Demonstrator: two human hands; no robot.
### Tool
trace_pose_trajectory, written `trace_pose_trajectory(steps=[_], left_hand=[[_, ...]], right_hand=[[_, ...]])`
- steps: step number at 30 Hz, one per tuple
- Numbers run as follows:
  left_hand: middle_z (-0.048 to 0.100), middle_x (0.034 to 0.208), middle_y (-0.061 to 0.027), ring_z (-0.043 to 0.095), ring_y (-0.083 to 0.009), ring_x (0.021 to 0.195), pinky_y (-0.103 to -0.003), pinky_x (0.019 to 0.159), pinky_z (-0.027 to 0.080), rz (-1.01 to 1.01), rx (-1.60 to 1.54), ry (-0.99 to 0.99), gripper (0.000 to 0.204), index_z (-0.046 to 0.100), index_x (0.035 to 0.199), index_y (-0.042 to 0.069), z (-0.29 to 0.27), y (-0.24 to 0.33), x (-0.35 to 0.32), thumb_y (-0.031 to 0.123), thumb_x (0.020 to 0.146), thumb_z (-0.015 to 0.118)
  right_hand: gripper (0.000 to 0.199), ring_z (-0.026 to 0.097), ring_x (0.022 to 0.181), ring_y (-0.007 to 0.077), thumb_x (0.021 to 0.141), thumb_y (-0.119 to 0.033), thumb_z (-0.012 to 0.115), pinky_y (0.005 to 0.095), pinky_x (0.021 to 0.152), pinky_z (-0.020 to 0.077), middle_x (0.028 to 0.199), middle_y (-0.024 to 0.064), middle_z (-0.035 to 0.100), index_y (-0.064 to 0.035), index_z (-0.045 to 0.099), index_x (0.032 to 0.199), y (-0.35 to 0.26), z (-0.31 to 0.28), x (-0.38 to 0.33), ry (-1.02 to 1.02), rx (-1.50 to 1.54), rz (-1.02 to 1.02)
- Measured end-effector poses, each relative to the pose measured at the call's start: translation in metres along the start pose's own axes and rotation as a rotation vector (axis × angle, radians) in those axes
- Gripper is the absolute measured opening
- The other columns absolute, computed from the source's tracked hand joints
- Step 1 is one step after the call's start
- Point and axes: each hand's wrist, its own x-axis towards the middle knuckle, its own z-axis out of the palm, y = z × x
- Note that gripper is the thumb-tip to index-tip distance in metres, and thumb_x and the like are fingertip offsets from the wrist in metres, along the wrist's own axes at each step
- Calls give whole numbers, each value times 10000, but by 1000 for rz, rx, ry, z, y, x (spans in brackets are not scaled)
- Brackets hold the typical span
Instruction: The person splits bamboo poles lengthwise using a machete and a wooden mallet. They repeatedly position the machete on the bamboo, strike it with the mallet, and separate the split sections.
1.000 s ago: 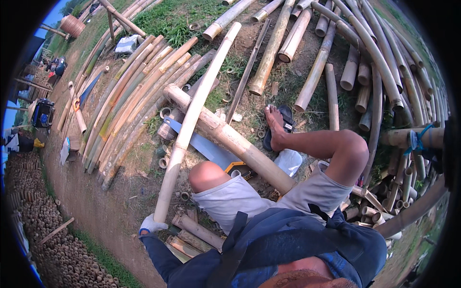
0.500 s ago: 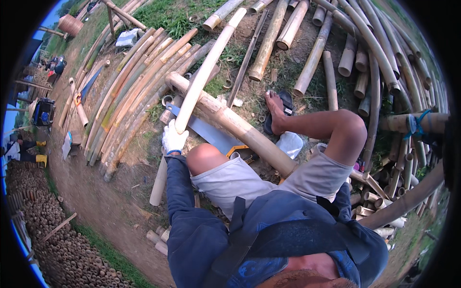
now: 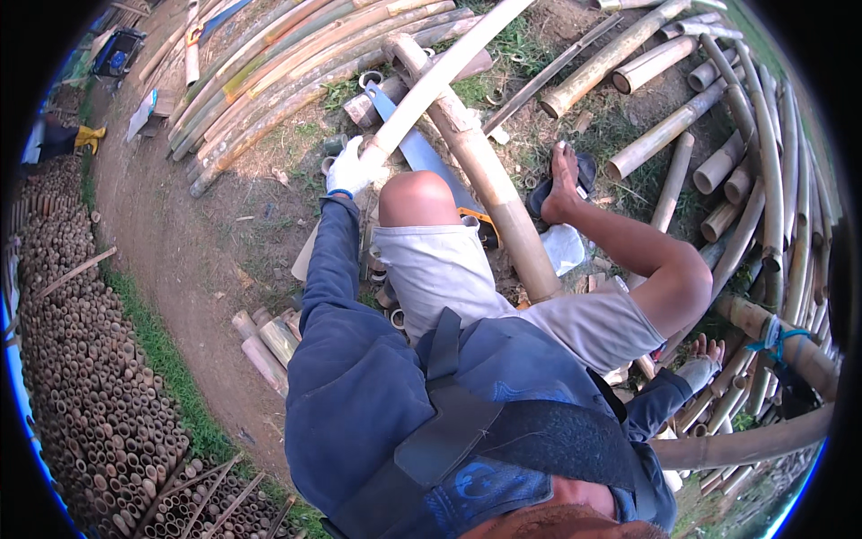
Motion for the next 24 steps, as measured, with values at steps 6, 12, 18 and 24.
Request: trace_pose_trajectory(steps=[6, 12, 18, 24], left_hand=[[649, 1486, -220, 634, -392, 1360, -480, 1146, 505, -201, 58, -143, 1123, 499, 1583, 86, -11, -49, -74, 526, 657, 958], [739, 1222, -211, 712, -424, 1136, -524, 988, 568, -257, 128, -23, 661, 654, 1263, 100, -6, -34, -117, 450, 738, 852], [782, 1062, -229, 753, -449, 1013, -548, 891, 604, -197, 116, 61, 568, 681, 1181, 90, -13, 6, -148, 428, 756, 849], [783, 1051, -223, 752, -445, 1019, -534, 888, 603, -189, 22, 80, 576, 694, 1155, 79, 1, 24, -174, 508, 808, 858]], right_hand=[[578, 716, 1178, 319, 1158, -310, 512, 408, 1013, 593, 1512, 285, 529, 54, 397, 1592, -82, 109, -36, -180, -176, -359], [510, 668, 1162, 202, 1144, -272, 560, 323, 1033, 508, 1328, 201, 695, 28, 491, 1551, -93, 239, -103, -258, -216, -615], [497, 653, 1197, 201, 1133, -223, 586, 354, 1026, 517, 1326, 168, 659, 25, 474, 1549, -34, 367, -197, -844, 67, -361], [712, 709, 1085, 213, 1080, -371, 703, 355, 759, 587, 1364, 114, 627, -60, 395, 1640, 114, 519, -300, -1381, -175, 460]])
